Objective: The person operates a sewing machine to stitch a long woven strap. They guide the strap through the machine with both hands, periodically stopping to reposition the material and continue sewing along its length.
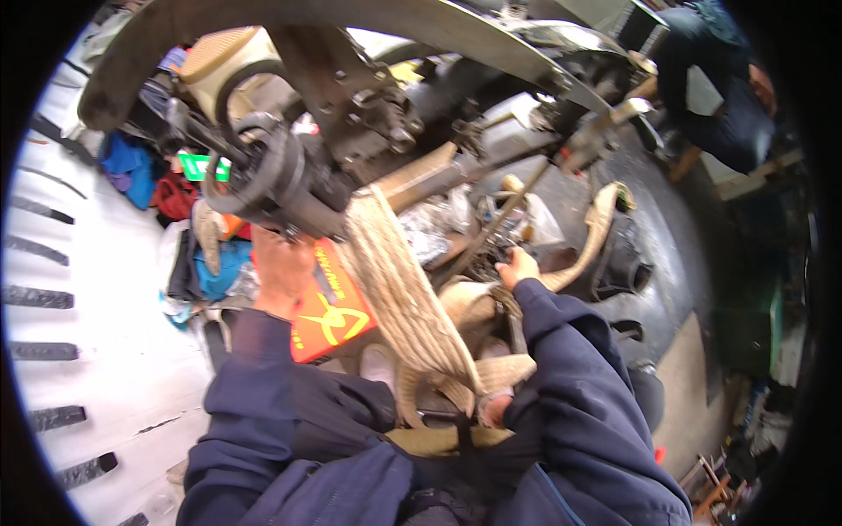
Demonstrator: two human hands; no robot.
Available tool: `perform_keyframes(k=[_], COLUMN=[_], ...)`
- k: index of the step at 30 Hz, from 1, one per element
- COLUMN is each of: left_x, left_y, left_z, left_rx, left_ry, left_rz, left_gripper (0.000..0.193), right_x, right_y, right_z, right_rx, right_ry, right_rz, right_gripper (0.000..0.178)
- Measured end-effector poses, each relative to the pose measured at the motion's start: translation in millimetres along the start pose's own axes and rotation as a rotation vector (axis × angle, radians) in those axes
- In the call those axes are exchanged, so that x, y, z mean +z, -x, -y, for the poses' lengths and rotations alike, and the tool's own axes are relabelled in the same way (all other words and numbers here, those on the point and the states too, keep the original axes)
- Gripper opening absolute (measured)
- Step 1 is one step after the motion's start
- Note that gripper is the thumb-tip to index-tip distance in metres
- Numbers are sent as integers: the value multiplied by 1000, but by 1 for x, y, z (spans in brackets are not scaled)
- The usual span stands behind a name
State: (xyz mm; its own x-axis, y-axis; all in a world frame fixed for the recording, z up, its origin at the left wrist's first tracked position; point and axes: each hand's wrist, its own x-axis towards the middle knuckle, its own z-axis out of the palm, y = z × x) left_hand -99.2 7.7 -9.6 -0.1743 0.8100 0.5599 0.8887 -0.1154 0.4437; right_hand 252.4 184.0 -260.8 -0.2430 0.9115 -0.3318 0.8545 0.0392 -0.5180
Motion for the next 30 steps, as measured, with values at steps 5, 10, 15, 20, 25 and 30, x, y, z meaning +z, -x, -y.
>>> perform_keyframes(k=[5,10,15,20,25,30], left_x=[3,10,7,10,5,10], left_y=[18,32,20,-3,-6,0], left_z=[9,21,10,-20,-23,-19], left_rx=[-94,-549,-145,-317,-143,-196], left_ry=[-88,612,-113,601,305,236], left_rz=[-14,-116,83,-128,-83,-112], left_gripper=[31,34,34,18,14,13], right_x=[18,21,23,22,30,29], right_y=[-6,-12,-16,-20,-23,-18], right_z=[8,-2,-11,-5,-3,-7], right_rx=[102,104,42,188,88,88], right_ry=[68,29,-29,-85,-91,-47], right_rz=[-92,-84,-111,70,-3,-119], right_gripper=[48,41,29,59,57,31])
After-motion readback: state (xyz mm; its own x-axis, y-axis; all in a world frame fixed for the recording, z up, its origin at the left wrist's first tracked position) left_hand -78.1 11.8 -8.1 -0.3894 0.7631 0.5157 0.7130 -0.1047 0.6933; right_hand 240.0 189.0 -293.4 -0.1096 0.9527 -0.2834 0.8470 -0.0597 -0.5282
